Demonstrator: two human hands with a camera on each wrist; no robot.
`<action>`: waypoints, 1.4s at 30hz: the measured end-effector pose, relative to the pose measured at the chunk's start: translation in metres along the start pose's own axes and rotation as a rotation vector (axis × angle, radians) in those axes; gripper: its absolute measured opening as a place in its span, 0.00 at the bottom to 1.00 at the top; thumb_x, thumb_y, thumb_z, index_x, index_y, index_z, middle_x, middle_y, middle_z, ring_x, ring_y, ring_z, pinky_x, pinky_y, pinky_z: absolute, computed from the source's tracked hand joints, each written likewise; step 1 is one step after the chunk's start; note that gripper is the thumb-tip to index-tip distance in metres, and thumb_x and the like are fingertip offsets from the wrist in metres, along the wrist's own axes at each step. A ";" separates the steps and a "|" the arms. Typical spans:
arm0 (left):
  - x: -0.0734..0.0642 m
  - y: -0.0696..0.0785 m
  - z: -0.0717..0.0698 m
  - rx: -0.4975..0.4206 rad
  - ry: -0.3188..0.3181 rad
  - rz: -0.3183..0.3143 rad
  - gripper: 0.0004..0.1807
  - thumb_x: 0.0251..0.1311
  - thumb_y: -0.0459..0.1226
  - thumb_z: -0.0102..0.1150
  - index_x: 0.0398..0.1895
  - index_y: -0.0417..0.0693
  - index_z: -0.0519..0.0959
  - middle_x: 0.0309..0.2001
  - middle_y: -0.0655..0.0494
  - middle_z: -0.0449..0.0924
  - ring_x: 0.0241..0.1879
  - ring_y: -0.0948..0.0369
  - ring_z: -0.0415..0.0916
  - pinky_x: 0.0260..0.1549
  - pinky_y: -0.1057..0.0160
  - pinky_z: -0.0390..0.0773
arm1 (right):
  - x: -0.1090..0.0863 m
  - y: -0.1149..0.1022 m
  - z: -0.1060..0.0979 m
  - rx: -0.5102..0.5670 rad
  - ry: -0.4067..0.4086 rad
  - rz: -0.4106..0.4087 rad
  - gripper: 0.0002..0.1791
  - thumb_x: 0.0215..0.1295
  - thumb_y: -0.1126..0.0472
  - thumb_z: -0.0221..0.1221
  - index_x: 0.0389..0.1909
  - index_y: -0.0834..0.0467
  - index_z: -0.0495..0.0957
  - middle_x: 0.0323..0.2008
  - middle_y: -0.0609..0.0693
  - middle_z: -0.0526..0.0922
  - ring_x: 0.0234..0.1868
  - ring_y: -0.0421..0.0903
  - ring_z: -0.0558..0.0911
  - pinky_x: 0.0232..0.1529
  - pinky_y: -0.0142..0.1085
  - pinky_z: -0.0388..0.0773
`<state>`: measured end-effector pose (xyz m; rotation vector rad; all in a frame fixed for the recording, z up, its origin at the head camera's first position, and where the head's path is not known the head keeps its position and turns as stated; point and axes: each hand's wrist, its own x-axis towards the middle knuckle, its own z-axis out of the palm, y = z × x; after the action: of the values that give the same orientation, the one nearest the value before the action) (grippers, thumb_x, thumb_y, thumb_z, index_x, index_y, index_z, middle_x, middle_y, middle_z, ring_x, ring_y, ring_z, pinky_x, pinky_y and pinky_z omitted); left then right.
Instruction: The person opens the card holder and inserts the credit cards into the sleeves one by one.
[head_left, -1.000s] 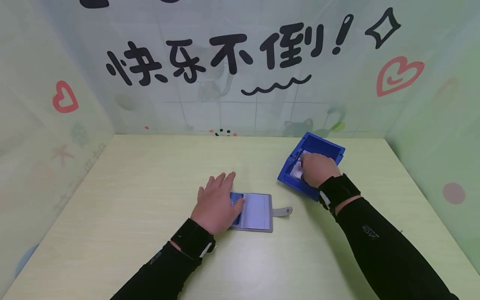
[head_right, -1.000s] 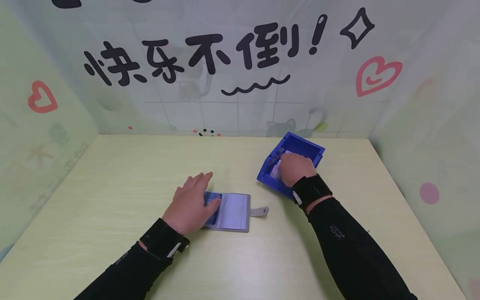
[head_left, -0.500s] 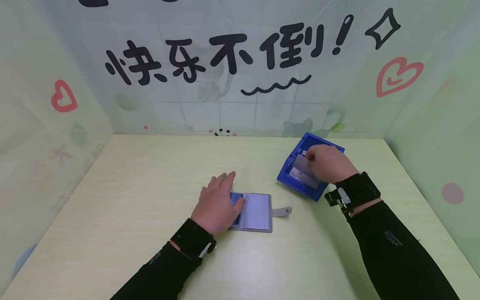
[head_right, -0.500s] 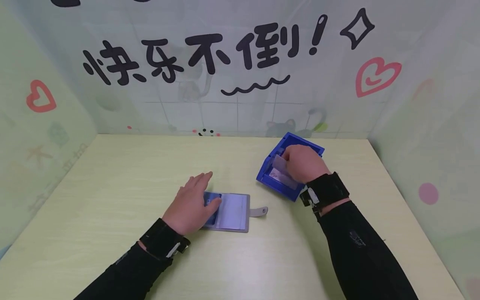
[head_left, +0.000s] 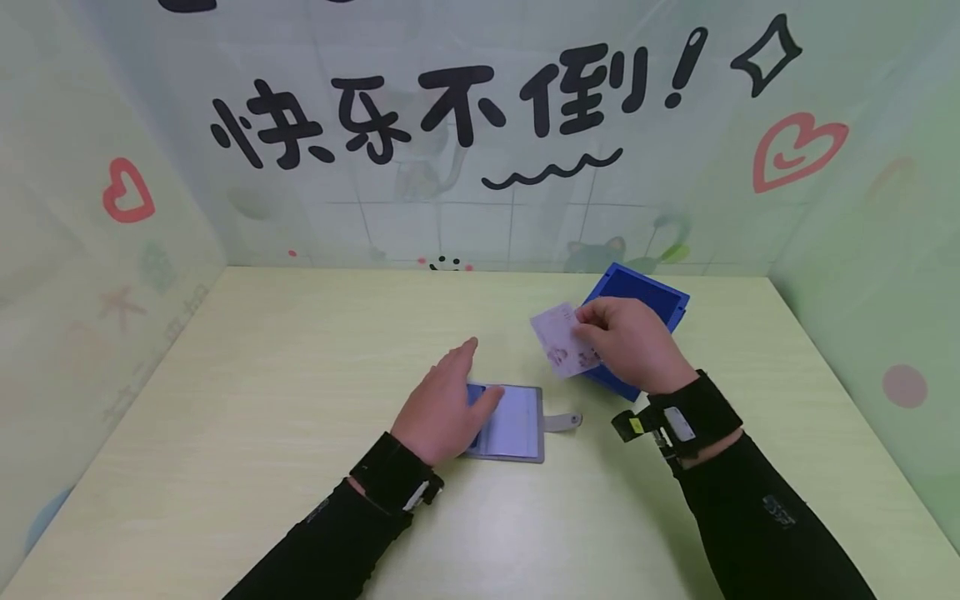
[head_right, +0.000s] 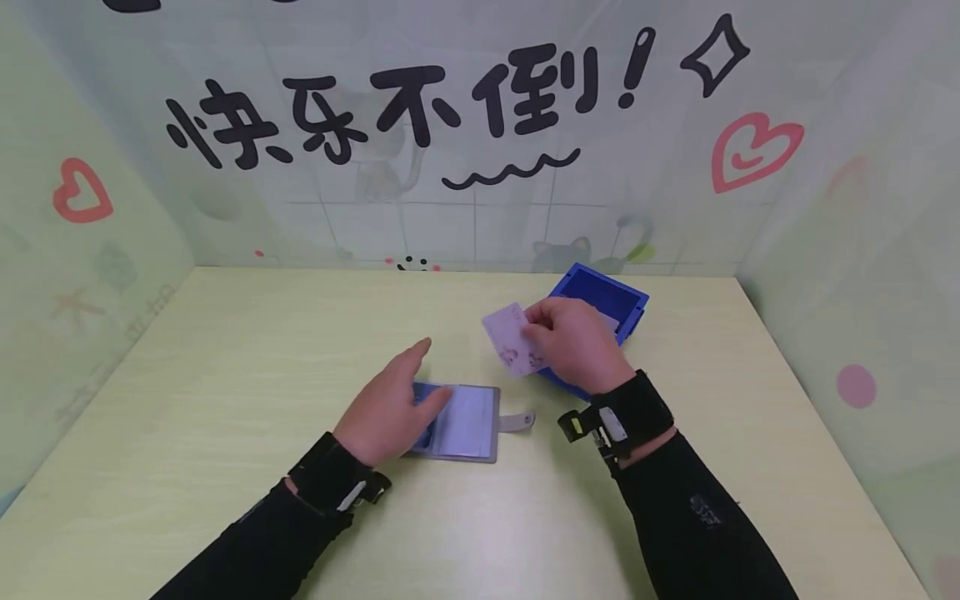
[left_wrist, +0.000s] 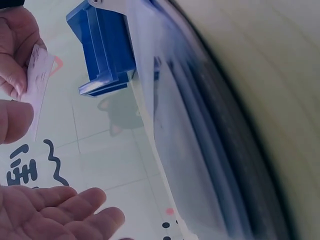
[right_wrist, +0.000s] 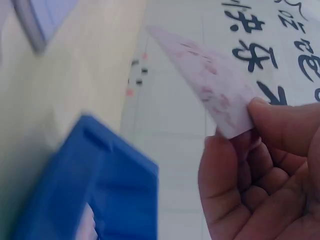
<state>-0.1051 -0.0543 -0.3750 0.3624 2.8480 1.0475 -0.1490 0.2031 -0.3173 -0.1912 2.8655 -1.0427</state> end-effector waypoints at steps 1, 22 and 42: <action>0.000 0.001 0.000 -0.020 -0.001 0.002 0.42 0.74 0.52 0.59 0.83 0.41 0.58 0.79 0.46 0.66 0.79 0.49 0.63 0.77 0.45 0.65 | 0.000 -0.001 0.004 0.028 -0.006 -0.002 0.12 0.78 0.59 0.60 0.50 0.60 0.87 0.45 0.57 0.89 0.39 0.50 0.84 0.37 0.33 0.80; 0.007 0.002 0.003 -0.356 0.083 0.007 0.34 0.74 0.38 0.62 0.80 0.47 0.64 0.44 0.53 0.86 0.37 0.62 0.82 0.41 0.59 0.83 | -0.014 -0.009 0.052 0.049 -0.140 -0.079 0.18 0.78 0.58 0.60 0.62 0.60 0.84 0.42 0.51 0.91 0.39 0.47 0.86 0.41 0.39 0.84; 0.004 -0.021 -0.007 -0.008 -0.003 -0.132 0.25 0.73 0.35 0.55 0.71 0.42 0.75 0.25 0.57 0.73 0.22 0.61 0.70 0.24 0.63 0.65 | -0.027 0.006 0.071 -0.274 -0.397 -0.198 0.09 0.72 0.58 0.67 0.48 0.52 0.91 0.43 0.42 0.89 0.37 0.41 0.79 0.44 0.36 0.79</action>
<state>-0.1142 -0.0731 -0.3835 0.1720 2.8194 1.0316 -0.1145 0.1669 -0.3744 -0.6344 2.6419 -0.5485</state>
